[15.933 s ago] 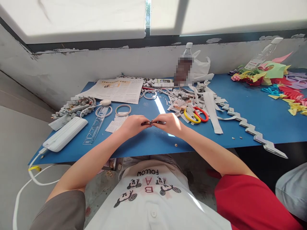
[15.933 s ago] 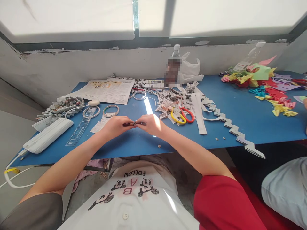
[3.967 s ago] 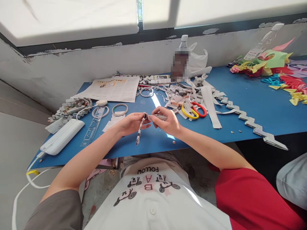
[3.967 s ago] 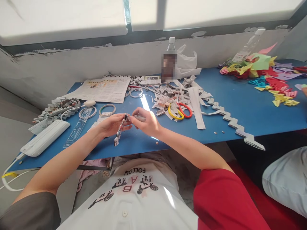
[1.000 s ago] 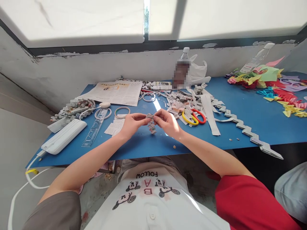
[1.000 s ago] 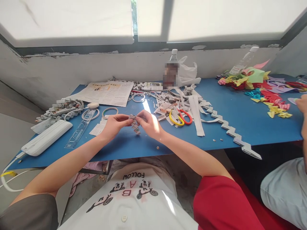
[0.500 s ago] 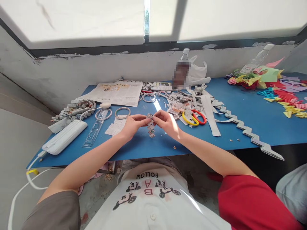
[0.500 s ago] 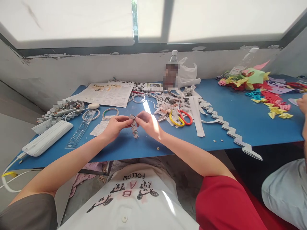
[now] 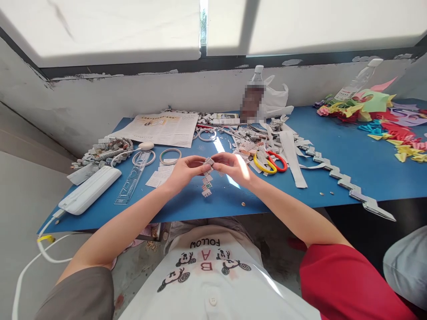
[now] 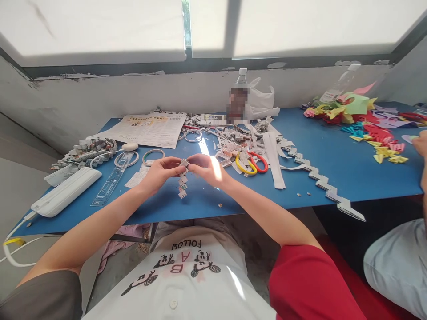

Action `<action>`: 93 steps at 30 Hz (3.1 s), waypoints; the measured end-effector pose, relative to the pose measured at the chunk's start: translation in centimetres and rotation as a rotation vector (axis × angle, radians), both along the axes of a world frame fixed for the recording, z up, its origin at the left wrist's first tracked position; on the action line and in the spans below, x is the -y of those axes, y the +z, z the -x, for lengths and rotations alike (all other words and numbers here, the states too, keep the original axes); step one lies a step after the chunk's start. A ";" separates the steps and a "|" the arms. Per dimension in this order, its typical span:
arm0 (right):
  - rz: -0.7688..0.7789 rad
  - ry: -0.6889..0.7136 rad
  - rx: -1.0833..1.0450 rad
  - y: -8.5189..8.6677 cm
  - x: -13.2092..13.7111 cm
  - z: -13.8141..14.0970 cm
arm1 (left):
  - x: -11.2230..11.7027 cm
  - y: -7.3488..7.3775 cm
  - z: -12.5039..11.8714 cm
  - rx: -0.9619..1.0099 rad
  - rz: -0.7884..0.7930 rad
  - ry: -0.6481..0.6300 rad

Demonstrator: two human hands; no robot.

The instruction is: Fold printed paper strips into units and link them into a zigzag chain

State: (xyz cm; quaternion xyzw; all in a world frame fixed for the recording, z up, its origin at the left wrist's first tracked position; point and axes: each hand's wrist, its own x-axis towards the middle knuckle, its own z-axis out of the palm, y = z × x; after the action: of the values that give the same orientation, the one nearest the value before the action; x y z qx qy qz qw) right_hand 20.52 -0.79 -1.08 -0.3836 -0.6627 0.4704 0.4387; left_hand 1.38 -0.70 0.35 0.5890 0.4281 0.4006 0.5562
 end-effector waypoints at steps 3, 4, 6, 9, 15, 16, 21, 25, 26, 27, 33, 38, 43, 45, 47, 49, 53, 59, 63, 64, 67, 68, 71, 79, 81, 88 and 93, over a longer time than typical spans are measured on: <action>0.000 0.027 -0.036 0.0 -0.1 -0.4 | -0.2 0.1 0.3 -0.011 0.001 -0.040; 0.000 0.032 -0.026 -0.1 -0.1 -0.5 | -0.2 0.1 0.3 -0.023 -0.004 -0.051; 0.003 0.031 0.008 -0.1 -0.2 -0.7 | -0.2 0.0 0.4 -0.050 -0.034 -0.063; 0.024 0.040 0.039 -0.1 -0.1 -0.7 | -0.1 -0.1 0.5 -0.100 -0.110 -0.073; 0.098 0.097 0.092 0.0 -0.1 -0.7 | 0.5 -0.2 0.3 -0.208 -0.201 -0.089; 0.093 0.086 0.105 -0.1 -0.1 -0.7 | 0.6 -0.2 0.3 -0.221 -0.220 -0.089; 0.068 0.055 0.117 -0.1 0.1 -0.3 | 0.8 -0.7 0.4 -0.304 -0.362 -0.063; 0.040 0.022 0.159 0.2 0.4 -0.2 | 0.8 -1.1 0.4 -0.354 -0.439 -0.071; 0.028 0.023 0.177 0.3 0.4 -0.3 | 0.8 -1.1 0.4 -0.364 -0.448 -0.080; 0.018 0.031 0.195 0.3 0.4 -0.4 | 0.8 -1.2 0.4 -0.374 -0.453 -0.089; 0.046 0.084 0.235 0.2 -0.2 -1.0 | 0.6 -1.0 0.5 -0.398 -0.414 -0.093; 0.063 0.086 0.164 0.7 -0.3 -1.0 | 0.6 -0.2 0.4 -0.297 -0.342 -0.069; 0.034 0.070 0.148 1.1 0.1 -1.0 | 0.8 0.2 0.3 -0.297 -0.262 -0.149; 0.009 0.045 0.205 1.1 0.2 -0.9 | 0.9 0.3 0.2 -0.306 -0.230 -0.201; -0.028 0.027 0.242 1.0 0.4 -0.7 | 0.9 0.4 0.2 -0.318 -0.213 -0.228; -0.053 0.012 0.249 1.0 0.5 -0.5 | 0.9 0.4 0.2 -0.328 -0.208 -0.233; -0.038 -0.012 0.209 0.6 0.5 -0.1 | 0.7 0.4 0.2 -0.325 -0.206 -0.234; 0.018 -0.001 0.142 0.2 0.4 0.1 | 0.7 0.1 0.1 -0.314 -0.192 -0.248; 0.008 0.001 0.126 0.2 0.3 0.0 | 0.6 0.1 0.1 -0.277 -0.187 -0.233; 0.002 -0.002 0.110 0.3 0.3 -0.1 | 0.5 0.0 0.2 -0.259 -0.185 -0.217; -0.006 -0.020 0.003 0.3 0.1 -0.3 | 0.1 0.0 0.2 -0.200 -0.174 -0.122; -0.004 -0.019 -0.035 0.4 0.1 -0.4 | 0.0 0.0 0.3 -0.181 -0.173 -0.086; 0.013 0.022 -0.083 0.4 0.3 -0.4 | -0.3 0.0 0.4 -0.123 -0.192 -0.028; 0.014 0.054 -0.125 -0.1 0.3 0.0 | -0.1 -0.1 0.2 -0.094 -0.273 -0.046; 0.030 0.061 -0.108 -0.2 0.2 -0.1 | -0.1 -0.1 0.1 -0.115 -0.262 -0.022; 0.012 0.130 -0.079 -0.2 0.5 -0.4 | -0.6 -0.2 0.5 0.032 -0.041 0.026; 0.051 0.109 -0.205 0.1 0.7 0.1 | -0.7 -0.4 0.3 0.115 0.014 -0.002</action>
State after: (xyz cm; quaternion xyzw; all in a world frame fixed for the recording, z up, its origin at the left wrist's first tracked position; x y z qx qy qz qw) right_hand 20.40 -1.52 -1.02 -0.3077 -0.6220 0.5471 0.4680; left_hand 1.07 0.01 -0.01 0.5616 0.3978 0.4303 0.5841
